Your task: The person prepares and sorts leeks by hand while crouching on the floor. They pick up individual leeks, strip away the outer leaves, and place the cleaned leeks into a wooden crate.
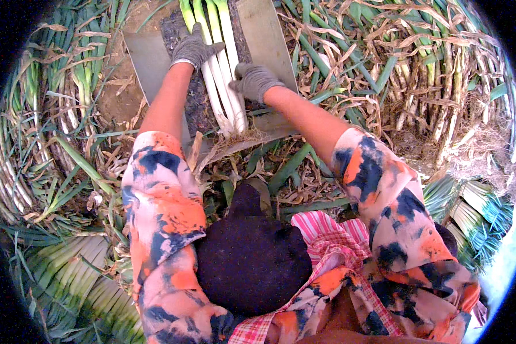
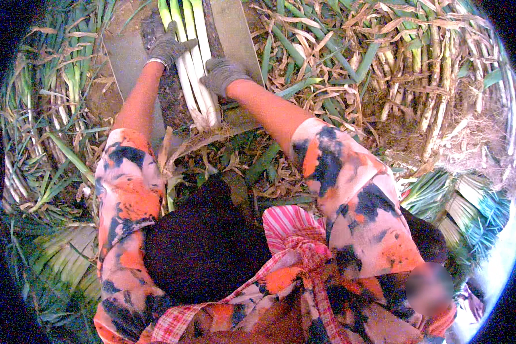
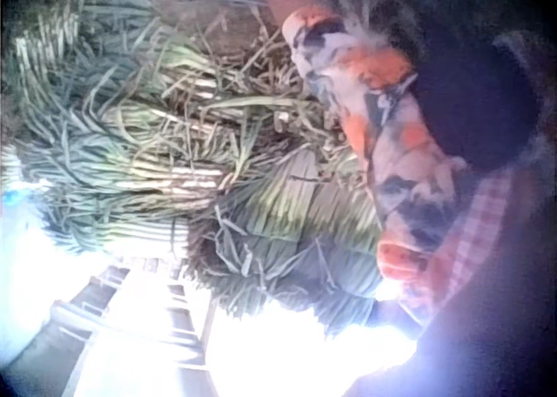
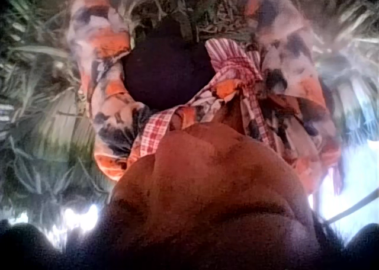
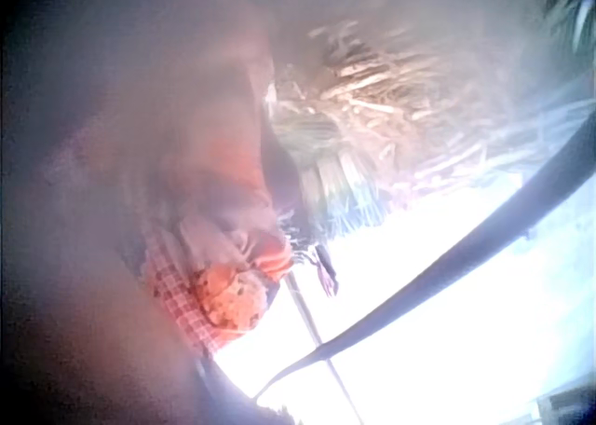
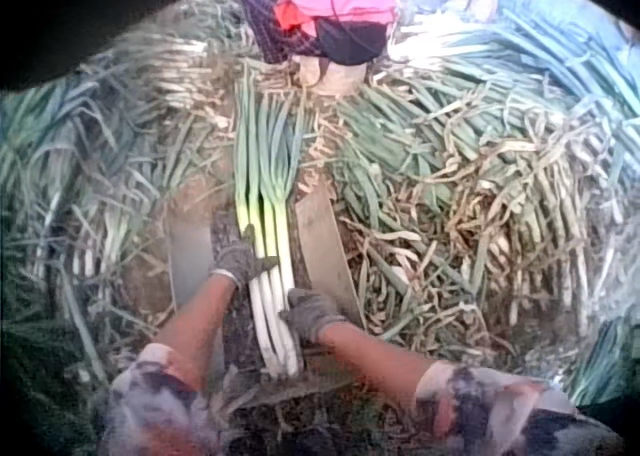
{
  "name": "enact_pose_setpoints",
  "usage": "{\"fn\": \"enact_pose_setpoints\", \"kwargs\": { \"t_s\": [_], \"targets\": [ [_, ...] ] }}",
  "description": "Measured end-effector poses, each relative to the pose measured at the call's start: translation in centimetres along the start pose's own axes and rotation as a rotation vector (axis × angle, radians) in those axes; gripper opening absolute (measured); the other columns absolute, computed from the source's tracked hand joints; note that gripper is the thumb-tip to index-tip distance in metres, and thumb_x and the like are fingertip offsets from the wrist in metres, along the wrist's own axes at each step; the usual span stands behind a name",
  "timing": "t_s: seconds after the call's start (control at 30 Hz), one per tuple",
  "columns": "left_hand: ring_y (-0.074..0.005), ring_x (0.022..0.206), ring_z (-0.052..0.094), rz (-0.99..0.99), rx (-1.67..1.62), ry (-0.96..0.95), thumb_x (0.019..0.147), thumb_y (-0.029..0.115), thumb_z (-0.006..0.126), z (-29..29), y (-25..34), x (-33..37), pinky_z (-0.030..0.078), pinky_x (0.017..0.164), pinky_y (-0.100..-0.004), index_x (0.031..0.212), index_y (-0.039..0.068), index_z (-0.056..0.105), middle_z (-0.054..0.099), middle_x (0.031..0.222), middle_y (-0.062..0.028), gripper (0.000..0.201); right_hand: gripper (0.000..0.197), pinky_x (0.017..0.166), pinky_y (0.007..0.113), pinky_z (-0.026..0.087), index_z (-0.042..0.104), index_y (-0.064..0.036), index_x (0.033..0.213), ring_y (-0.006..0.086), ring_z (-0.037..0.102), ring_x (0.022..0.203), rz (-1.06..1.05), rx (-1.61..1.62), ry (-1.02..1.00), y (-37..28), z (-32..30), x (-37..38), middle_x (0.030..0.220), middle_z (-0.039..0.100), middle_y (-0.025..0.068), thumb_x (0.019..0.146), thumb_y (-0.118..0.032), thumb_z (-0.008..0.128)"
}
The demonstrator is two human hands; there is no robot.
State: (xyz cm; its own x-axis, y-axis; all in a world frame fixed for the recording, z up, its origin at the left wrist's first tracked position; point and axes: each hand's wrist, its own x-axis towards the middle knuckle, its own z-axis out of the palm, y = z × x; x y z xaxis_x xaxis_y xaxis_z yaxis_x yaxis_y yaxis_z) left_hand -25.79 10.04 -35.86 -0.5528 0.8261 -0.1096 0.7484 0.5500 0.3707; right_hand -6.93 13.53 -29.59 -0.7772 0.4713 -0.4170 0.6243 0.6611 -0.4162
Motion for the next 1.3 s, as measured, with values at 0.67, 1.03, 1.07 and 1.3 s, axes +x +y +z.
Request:
{"fn": "enact_pose_setpoints", "kwargs": {
  "t_s": [0.67, 1.03, 1.07, 1.3],
  "targets": [
    [-0.0389, 0.124, 0.026, -0.010, -0.010, -0.045, 0.054, 0.061, 0.067, -0.4, 0.3, 0.5, 0.027, 0.100, -0.0388, 0.135, 0.008, 0.022, 0.017, 0.135, -0.0289, 0.106, 0.028, 0.075, 0.042, 0.047, 0.063, -0.0073, 0.093, 0.0291, 0.060, 0.090, 0.120, -0.157, 0.247, -0.2, -2.2, 4.8, 0.096, 0.062, 0.0146, 0.077, -0.025, 0.049],
    [-0.0391, 0.108, 0.046, -0.004, -0.081, -0.071, 0.056, 0.056, 0.068, -1.5, 2.6, 0.9, 0.037, 0.092, -0.0398, 0.131, 0.006, 0.027, 0.035, 0.125, -0.0302, 0.099, 0.030, 0.073, 0.035, 0.048, 0.063, -0.0110, 0.088, 0.0236, 0.060, 0.089, 0.296, -0.162, 0.305, 1.6, -3.3, 14.3, 0.095, 0.062, 0.0119, 0.070, -0.033, 0.055],
    [-0.0393, 0.108, 0.046, -0.059, -0.138, -0.205, 0.054, 0.058, 0.068, -1.5, 1.1, 0.7, 0.037, 0.093, -0.0395, 0.132, 0.007, 0.026, 0.031, 0.126, -0.0321, 0.102, 0.027, 0.070, 0.035, 0.048, 0.063, -0.0091, 0.084, 0.0235, 0.061, 0.084, 0.201, -0.143, 0.358, 0.1, -3.4, 13.1, 0.090, 0.063, 0.0113, 0.069, -0.030, 0.055],
    [-0.0368, 0.107, 0.047, -0.023, -0.148, -0.039, 0.058, 0.059, 0.061, -3.4, 5.0, -0.4, 0.037, 0.091, -0.0396, 0.127, 0.006, 0.035, 0.046, 0.117, -0.0271, 0.091, 0.036, 0.071, 0.035, 0.048, 0.064, -0.0067, 0.084, 0.0272, 0.061, 0.081, 0.057, -0.335, 0.492, 2.2, -7.9, 10.7, 0.080, 0.064, 0.0120, 0.072, -0.038, 0.051]
  ]
}}
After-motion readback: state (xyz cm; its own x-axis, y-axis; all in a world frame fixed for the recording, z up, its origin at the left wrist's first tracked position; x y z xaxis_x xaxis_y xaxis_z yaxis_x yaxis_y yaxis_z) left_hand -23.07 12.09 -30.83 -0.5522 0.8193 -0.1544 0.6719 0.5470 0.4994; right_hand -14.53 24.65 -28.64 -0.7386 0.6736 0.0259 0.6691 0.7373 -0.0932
